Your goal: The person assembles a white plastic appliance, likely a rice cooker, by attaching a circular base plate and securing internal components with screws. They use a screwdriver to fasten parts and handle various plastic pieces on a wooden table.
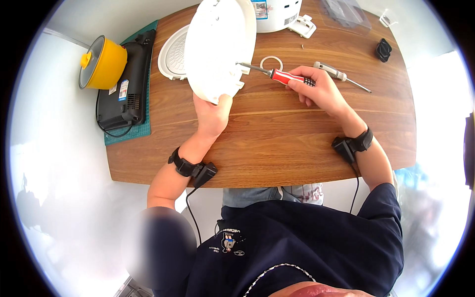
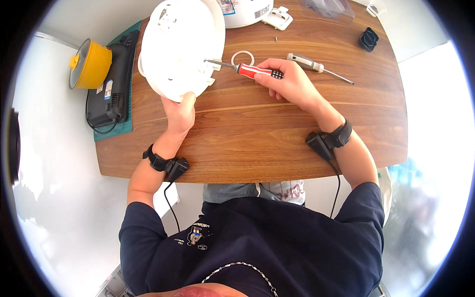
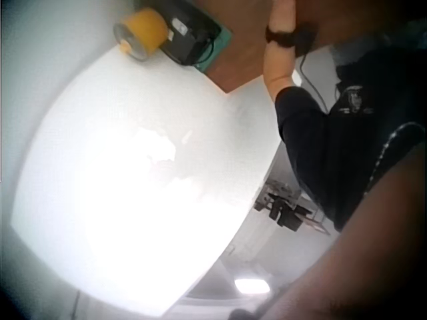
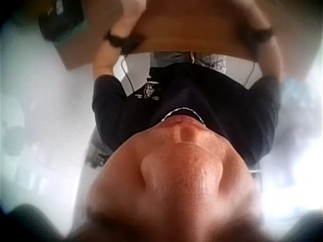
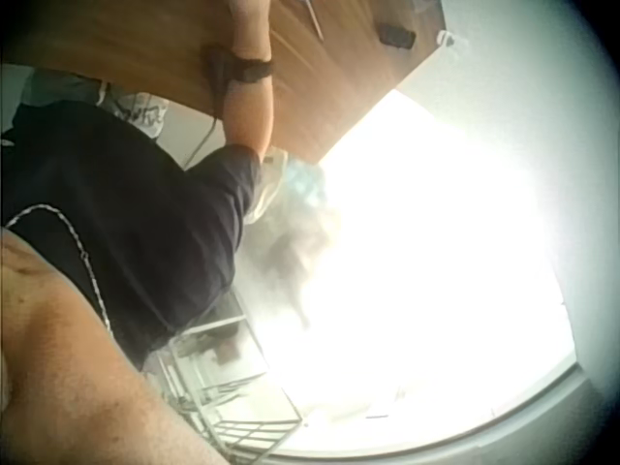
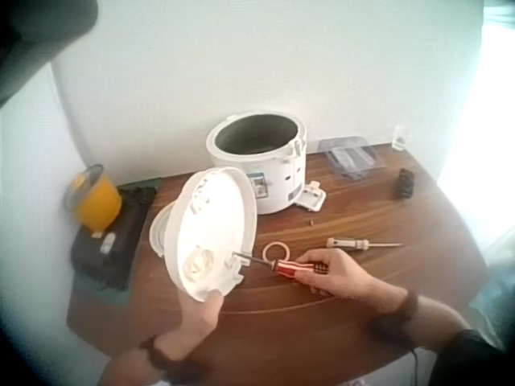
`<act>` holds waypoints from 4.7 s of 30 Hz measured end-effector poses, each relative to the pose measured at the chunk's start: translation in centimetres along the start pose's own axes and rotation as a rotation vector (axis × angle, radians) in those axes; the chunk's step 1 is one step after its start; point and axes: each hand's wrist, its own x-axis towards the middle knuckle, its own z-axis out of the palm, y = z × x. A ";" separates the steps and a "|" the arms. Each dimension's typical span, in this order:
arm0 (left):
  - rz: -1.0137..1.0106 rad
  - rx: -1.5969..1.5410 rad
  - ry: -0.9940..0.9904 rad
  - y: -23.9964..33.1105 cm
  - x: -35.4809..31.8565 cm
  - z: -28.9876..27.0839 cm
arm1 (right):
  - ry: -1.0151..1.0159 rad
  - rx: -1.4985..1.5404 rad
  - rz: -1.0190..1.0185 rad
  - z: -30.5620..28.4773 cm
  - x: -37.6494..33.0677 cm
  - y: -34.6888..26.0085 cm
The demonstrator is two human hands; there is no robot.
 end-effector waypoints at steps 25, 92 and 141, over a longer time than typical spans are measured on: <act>0.039 -0.021 0.046 -0.3 0.0 0.9 | -0.242 0.466 0.140 -0.7 0.5 -0.2; -0.225 -0.538 0.186 1.0 0.3 1.4 | 0.686 -1.008 -0.517 -6.8 5.5 -2.0; 0.481 0.678 -0.008 2.7 1.8 0.5 | 0.049 0.226 -0.090 4.6 1.6 -6.8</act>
